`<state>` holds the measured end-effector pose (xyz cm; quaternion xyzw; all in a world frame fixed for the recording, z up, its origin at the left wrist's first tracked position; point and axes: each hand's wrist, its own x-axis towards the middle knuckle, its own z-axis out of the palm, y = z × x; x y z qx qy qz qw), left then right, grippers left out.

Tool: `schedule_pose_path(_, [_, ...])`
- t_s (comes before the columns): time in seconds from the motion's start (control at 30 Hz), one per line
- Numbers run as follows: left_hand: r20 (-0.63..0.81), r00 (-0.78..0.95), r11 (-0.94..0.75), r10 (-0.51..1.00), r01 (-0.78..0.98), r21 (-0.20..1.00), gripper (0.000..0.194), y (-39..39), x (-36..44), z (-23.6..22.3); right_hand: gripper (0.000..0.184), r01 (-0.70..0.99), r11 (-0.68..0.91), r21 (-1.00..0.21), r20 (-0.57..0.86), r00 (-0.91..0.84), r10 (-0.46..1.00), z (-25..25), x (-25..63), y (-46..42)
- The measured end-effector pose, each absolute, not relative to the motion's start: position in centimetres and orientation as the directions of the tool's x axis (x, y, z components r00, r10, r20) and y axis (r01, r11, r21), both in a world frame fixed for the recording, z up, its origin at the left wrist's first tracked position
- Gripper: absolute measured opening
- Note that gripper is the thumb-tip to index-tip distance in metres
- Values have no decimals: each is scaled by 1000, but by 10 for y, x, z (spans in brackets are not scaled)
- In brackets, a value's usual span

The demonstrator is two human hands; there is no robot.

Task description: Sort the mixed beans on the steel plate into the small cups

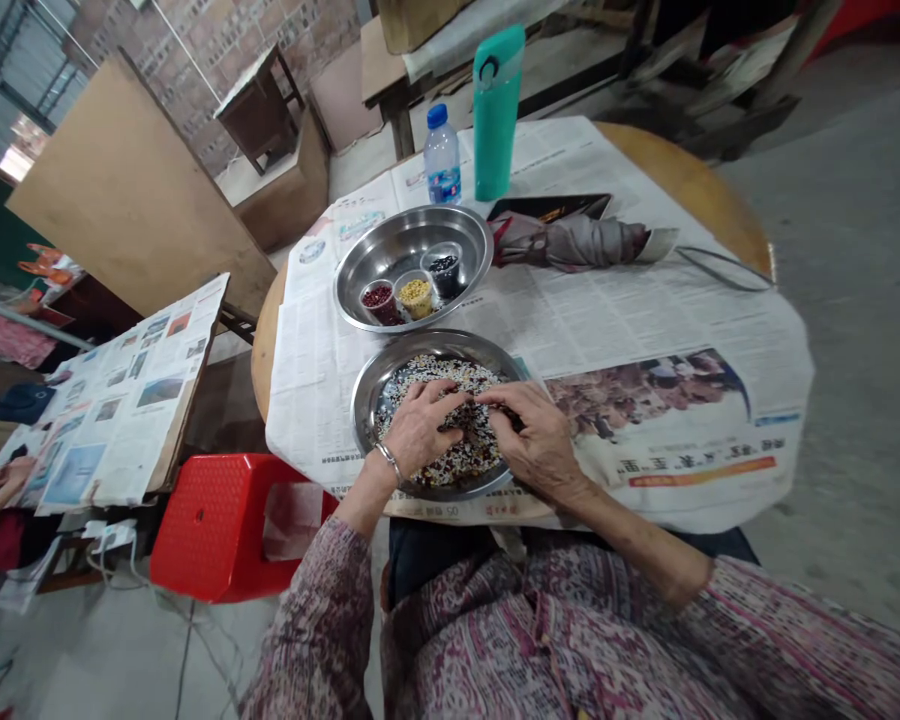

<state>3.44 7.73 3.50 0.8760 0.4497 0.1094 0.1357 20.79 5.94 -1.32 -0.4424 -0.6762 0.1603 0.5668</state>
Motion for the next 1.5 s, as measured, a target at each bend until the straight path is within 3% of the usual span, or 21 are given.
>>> schedule_pose_path(0.1, [56, 526, -515, 848, 797, 317, 31, 83, 42, 33, 22, 418, 560, -716, 629, 37, 776, -14, 208, 60])
schedule_pose_path(0.3, [47, 254, -258, 966, 930, 260, 32, 90, 23, 37, 22, 405, 560, -723, 626, 38, 779, -12, 207, 60])
schedule_pose_path(0.53, [-23, 182, -175, 983, 969, 174, 11, 52, -5, 58, 20, 405, 563, -720, 626, 29, 780, -11, 208, 59])
schedule_pose_path(0.63, [-30, 204, -197, 979, 967, 164, 29, 32, -5, 64, 20, 410, 564, -717, 626, 21, 780, -11, 208, 58])
schedule_pose_path(0.73, [-123, 279, -244, 952, 938, 246, 44, 21, 2, 64, 20, 414, 560, -717, 623, 21, 782, -11, 208, 58])
schedule_pose_path(0.83, [-171, 334, -266, 927, 906, 329, 35, 21, 16, 56, 20, 419, 562, -714, 625, 18, 781, -11, 208, 58])
schedule_pose_path(0.97, [-108, 403, -341, 909, 866, 367, 24, 37, 35, 42, 21, 427, 564, -707, 631, 20, 775, -12, 208, 58])
schedule_pose_path(1.17, [74, 361, -367, 930, 885, 286, 19, 74, 39, 41, 21, 436, 554, -710, 624, 24, 781, -11, 207, 59])
schedule_pose_path(1.23, [123, 302, -323, 945, 919, 225, 36, 84, 35, 44, 21, 436, 554, -709, 625, 25, 780, -11, 207, 59])
schedule_pose_path(1.33, [72, 268, -277, 961, 945, 176, 57, 93, 29, 46, 20, 433, 550, -714, 619, 25, 785, -10, 208, 59])
schedule_pose_path(1.5, [7, 302, -291, 953, 915, 278, 15, 87, 22, 43, 21, 416, 548, -725, 612, 26, 790, -9, 208, 59])
